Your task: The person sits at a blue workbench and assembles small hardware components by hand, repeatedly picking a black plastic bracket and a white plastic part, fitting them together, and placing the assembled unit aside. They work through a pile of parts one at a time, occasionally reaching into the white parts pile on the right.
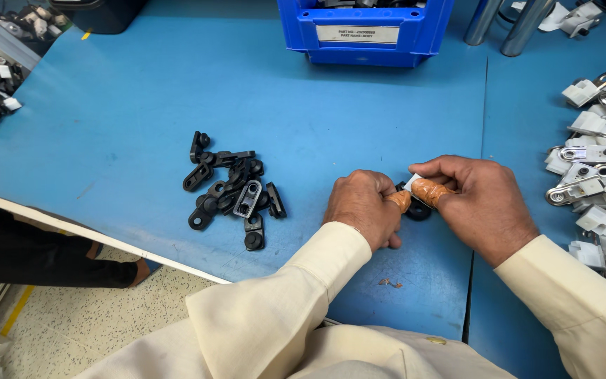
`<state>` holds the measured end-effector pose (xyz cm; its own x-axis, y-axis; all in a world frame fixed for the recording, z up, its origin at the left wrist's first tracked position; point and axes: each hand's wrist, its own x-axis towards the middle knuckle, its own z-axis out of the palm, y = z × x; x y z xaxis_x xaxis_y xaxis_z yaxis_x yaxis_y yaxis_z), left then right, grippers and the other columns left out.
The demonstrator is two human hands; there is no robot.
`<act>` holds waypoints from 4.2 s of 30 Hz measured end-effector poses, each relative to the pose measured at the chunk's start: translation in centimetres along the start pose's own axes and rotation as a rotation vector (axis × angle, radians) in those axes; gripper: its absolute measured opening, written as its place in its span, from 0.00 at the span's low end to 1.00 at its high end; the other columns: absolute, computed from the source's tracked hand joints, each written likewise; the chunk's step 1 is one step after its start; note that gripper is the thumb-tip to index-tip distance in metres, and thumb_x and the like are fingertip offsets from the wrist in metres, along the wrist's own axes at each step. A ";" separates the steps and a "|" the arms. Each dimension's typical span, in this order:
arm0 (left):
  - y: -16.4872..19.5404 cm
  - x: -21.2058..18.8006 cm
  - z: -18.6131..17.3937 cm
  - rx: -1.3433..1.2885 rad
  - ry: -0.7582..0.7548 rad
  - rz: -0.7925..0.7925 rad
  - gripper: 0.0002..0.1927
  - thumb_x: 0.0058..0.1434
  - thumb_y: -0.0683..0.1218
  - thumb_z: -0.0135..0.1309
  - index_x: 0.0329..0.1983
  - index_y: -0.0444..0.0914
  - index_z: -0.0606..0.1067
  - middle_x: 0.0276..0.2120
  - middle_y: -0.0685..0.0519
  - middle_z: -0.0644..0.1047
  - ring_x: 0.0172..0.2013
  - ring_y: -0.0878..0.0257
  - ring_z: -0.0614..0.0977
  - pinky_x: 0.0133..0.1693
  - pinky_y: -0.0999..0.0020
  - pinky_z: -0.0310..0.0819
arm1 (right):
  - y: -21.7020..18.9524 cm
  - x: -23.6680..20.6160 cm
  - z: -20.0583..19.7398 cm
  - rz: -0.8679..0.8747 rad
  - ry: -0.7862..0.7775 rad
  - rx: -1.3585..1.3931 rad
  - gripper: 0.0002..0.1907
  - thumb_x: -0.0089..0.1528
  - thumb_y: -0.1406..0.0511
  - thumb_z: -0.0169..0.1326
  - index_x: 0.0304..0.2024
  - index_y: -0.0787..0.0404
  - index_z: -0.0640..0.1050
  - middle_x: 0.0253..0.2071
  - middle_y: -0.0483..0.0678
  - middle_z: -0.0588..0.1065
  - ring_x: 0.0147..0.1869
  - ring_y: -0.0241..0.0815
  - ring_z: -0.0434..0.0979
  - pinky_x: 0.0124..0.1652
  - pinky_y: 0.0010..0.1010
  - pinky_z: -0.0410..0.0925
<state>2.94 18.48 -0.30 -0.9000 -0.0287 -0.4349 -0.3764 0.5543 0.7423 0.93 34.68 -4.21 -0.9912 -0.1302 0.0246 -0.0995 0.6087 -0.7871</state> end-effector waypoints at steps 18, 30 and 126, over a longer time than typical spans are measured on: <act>-1.6 0.8 0.7 -0.002 0.009 0.025 0.08 0.65 0.38 0.49 0.42 0.34 0.79 0.31 0.45 0.85 0.27 0.60 0.88 0.28 0.65 0.85 | -2.1 0.4 -0.8 -0.041 -0.084 -0.027 0.13 0.58 0.69 0.62 0.46 0.61 0.83 0.36 0.52 0.83 0.34 0.37 0.83 0.37 0.29 0.75; 0.1 2.7 -1.5 -0.129 -0.303 -0.110 0.08 0.63 0.40 0.57 0.41 0.28 0.76 0.34 0.40 0.84 0.32 0.54 0.89 0.29 0.67 0.86 | -1.2 2.8 -2.1 0.259 -0.450 0.200 0.09 0.65 0.66 0.54 0.42 0.67 0.78 0.28 0.51 0.79 0.24 0.38 0.77 0.24 0.29 0.71; 0.0 0.0 2.5 -0.866 0.161 -0.134 0.06 0.61 0.30 0.45 0.37 0.32 0.70 0.32 0.40 0.82 0.25 0.58 0.86 0.24 0.66 0.82 | -2.5 -2.1 3.5 0.528 0.294 0.785 0.13 0.61 0.74 0.46 0.42 0.64 0.80 0.29 0.45 0.79 0.22 0.29 0.68 0.19 0.23 0.55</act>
<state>3.47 20.59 -1.54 -0.8321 -0.2011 -0.5169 -0.4558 -0.2829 0.8439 3.58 30.67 -4.50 -0.8846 0.2725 -0.3786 0.3421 -0.1727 -0.9237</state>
